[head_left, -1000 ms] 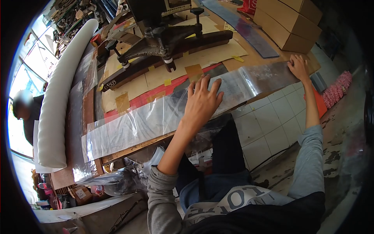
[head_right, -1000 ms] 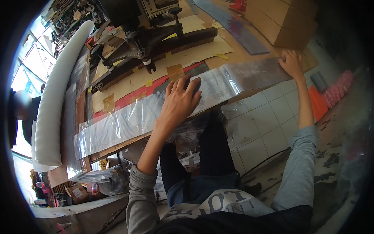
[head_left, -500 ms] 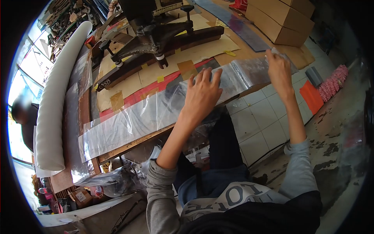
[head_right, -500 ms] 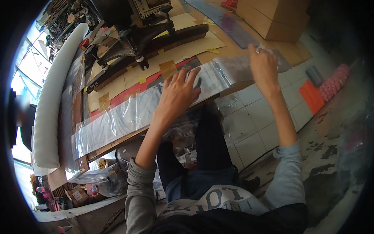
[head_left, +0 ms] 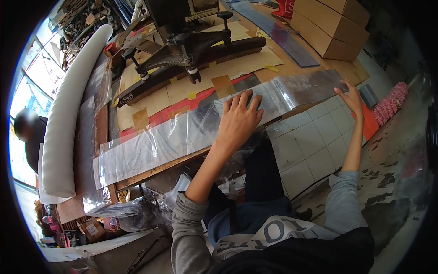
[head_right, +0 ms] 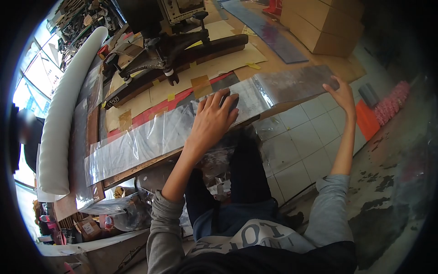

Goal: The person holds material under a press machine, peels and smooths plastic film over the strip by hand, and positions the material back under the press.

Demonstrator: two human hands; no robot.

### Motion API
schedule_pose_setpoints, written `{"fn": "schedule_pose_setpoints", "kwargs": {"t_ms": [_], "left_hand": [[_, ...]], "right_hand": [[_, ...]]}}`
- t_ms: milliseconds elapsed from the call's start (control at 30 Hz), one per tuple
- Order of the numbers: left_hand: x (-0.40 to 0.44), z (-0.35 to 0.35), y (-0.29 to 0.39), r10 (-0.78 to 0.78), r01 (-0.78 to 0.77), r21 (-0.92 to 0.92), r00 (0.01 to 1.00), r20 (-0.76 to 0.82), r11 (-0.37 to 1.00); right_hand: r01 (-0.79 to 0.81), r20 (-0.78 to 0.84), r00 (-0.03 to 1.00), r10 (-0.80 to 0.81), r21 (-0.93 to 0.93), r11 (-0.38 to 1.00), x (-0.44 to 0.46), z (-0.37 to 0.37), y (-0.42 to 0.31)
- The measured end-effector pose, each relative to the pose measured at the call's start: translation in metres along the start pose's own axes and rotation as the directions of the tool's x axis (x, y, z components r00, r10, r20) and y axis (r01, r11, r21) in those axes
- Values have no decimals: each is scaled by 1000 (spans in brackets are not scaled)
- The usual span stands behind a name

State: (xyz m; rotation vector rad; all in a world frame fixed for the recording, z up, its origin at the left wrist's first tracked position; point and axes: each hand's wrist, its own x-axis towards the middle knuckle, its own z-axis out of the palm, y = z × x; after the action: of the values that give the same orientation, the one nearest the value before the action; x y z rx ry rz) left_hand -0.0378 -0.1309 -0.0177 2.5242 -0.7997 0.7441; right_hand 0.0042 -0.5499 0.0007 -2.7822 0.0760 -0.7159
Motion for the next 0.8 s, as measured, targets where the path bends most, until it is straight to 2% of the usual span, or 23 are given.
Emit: {"fn": "schedule_pose_setpoints", "kwargs": {"t_ms": [67, 133, 167, 233, 267, 300, 367, 400, 433, 467, 500, 600, 633, 700, 733, 800], "left_hand": [[0, 0, 0, -4, 4, -4, 1000, 4, 1000], [-1, 0, 1, -3, 3, 6, 1000, 4, 1000], [-1, 1, 1, -4, 4, 10, 1000, 2, 1000], [-1, 1, 2, -20, 20, 0, 1000, 1, 1000], [0, 1, 2, -27, 27, -5, 1000, 2, 1000], [1, -1, 3, -64, 64, -62, 998, 3, 996], [4, -9, 7, -138, 138, -175, 990, 16, 975], [6, -13, 8, -146, 131, -316, 989, -24, 940], [9, -18, 8, -159, 114, -450, 985, -62, 886], [12, -24, 7, -175, 89, -573, 980, -96, 815], [13, -34, 1, -159, 97, -631, 986, -41, 769], [10, -56, -23, 4, -138, -695, 982, -190, 706], [4, -67, -22, -78, -78, -744, 982, -172, 663], [-14, -82, -26, -146, 6, -836, 985, -89, 549], [-19, -88, -28, -129, 43, -872, 991, -24, 488], [-26, -93, -17, -336, 174, -908, 941, 40, 380]], "right_hand": [[25, -103, 994, -21, 40, 999, 2, 10, 14], [-17, -139, 990, 3, -95, 995, -5, 9, -17], [-38, -159, 987, 12, -161, 986, -11, 7, -42], [29, -157, 987, -42, -88, 996, -33, 7, -108], [68, -103, 992, -71, -31, 997, -48, 4, -145], [105, -51, 993, -104, 29, 994, -65, 0, -182], [346, -71, 936, -344, 24, 938, -95, -15, -244], [428, -62, 903, -424, 176, 886, -104, -23, -267], [518, -140, 852, -504, 359, 776, -111, -29, -286], [583, -177, 809, -561, 364, 726, -114, -38, -300], [618, -203, 778, -595, 421, 664, -111, -53, -312], [552, -195, 728, -657, 735, 393, -89, -81, -327], [464, -181, 764, -620, 822, 331, -75, -86, -328], [275, -121, 848, -516, 932, 234, -40, -91, -331], [181, -74, 892, -446, 963, 200, -23, -91, -332], [65, 29, 914, -404, 974, 216, 12, -65, -332]]}}
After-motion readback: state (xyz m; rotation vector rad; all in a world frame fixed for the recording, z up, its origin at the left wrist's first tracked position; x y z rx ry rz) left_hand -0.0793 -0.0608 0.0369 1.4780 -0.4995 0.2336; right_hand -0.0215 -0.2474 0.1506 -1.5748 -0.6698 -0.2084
